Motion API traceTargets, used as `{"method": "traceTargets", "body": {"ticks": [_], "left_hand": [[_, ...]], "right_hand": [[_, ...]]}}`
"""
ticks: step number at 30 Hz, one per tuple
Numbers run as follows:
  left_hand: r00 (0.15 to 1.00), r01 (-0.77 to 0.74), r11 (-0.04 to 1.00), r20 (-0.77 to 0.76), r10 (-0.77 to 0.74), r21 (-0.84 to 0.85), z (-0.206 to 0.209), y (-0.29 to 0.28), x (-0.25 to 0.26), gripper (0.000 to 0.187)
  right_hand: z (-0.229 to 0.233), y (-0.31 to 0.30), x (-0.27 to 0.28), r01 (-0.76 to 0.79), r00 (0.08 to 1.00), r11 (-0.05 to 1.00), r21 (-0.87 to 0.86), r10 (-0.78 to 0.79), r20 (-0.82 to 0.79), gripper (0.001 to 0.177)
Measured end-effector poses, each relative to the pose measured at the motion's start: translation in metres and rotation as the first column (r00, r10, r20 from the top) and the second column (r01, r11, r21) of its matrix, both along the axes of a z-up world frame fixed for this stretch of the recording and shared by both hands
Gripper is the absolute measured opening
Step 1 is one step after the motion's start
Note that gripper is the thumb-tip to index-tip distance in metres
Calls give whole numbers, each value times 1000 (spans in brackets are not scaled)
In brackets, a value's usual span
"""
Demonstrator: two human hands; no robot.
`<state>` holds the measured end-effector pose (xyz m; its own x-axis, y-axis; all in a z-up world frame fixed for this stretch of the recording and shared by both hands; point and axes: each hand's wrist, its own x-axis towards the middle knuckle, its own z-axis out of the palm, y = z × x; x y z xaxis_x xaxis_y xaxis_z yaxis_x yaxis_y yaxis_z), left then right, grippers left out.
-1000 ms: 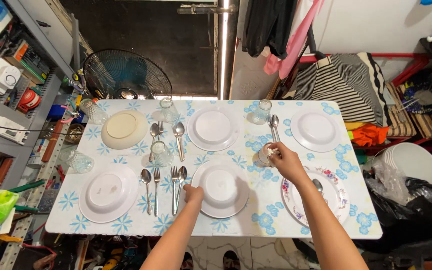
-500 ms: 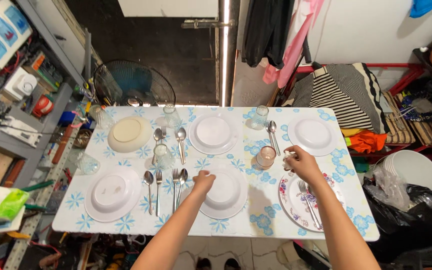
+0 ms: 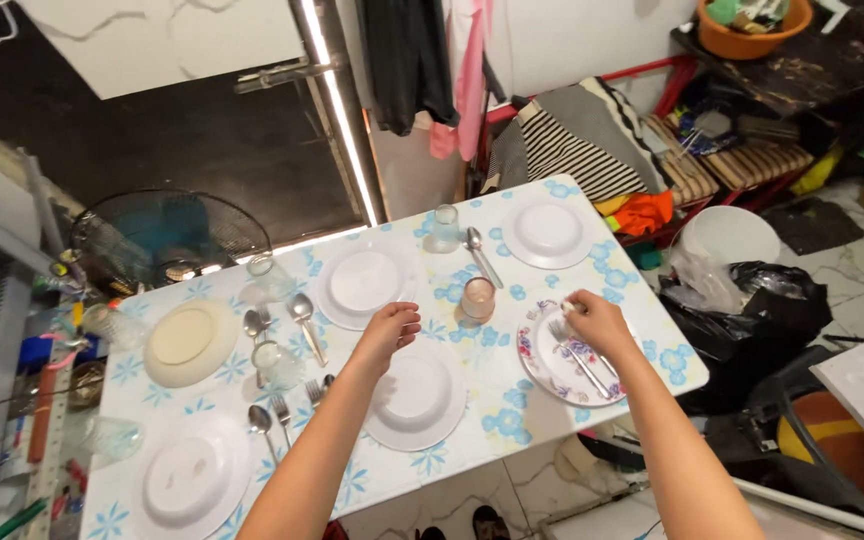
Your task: Setting the table with plates, glasses, and cutlery.
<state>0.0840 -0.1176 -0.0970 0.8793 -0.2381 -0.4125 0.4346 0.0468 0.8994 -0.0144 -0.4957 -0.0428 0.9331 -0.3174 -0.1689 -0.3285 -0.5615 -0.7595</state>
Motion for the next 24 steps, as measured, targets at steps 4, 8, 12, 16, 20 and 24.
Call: {"method": "traceTargets", "body": {"ticks": [4, 8, 12, 16, 20, 24], "left_hand": [[1000, 26, 999, -16, -26, -40, 10, -20, 1, 29], [1000, 26, 1000, -9, -26, -16, 21, -31, 2, 27], [1000, -27, 1000, 0, 27, -10, 3, -39, 18, 26], [996, -88, 996, -28, 89, 25, -1, -55, 14, 26], [992, -119, 993, -43, 119, 11, -15, -72, 10, 25], [990, -124, 991, -64, 127, 49, -28, -90, 7, 25]], "right_hand": [[-64, -40, 6, 21, 997, 994, -105, -12, 81, 29], [-114, -72, 20, 23, 999, 984, -175, -18, 27, 28], [-200, -120, 31, -64, 994, 924, -378, 27, -102, 30], [-181, -97, 21, -87, 976, 876, -474, -20, -217, 29], [-138, -71, 11, -96, 935, 886, -454, -76, -346, 62], [-146, -56, 3, -67, 923, 904, -422, -104, -370, 78]]}}
